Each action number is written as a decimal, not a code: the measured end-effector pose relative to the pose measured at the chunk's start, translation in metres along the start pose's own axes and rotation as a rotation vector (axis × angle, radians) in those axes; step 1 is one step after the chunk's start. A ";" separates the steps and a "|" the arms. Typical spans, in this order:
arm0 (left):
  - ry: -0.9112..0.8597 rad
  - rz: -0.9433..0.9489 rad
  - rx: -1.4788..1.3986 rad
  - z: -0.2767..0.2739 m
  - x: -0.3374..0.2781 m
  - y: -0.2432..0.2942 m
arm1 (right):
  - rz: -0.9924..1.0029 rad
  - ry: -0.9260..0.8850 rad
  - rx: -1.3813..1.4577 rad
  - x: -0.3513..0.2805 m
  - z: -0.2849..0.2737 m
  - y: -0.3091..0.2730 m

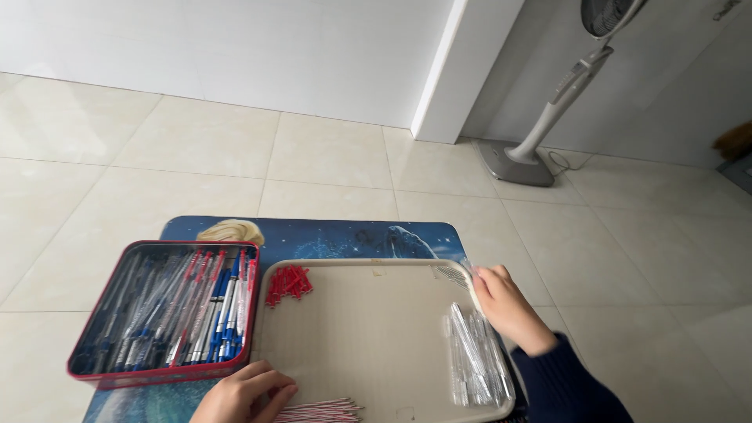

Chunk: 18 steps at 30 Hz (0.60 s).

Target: The person is disassembling pens by pulling out the ink refills and then individually packaging each refill into a small plastic sleeve.

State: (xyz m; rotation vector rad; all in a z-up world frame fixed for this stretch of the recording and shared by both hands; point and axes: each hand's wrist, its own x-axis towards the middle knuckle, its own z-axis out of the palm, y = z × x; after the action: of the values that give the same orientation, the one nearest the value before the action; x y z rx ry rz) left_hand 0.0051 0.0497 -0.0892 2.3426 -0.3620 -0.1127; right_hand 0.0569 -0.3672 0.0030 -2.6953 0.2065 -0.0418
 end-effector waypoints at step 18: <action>-0.009 -0.005 0.010 -0.005 -0.002 0.006 | 0.380 0.066 -0.336 -0.089 0.016 -0.022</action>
State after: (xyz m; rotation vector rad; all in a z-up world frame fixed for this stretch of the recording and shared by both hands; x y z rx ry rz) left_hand 0.0033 0.0498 -0.0815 2.3539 -0.3620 -0.1247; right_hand -0.0275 -0.3271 -0.0017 -2.9353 0.8062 0.0206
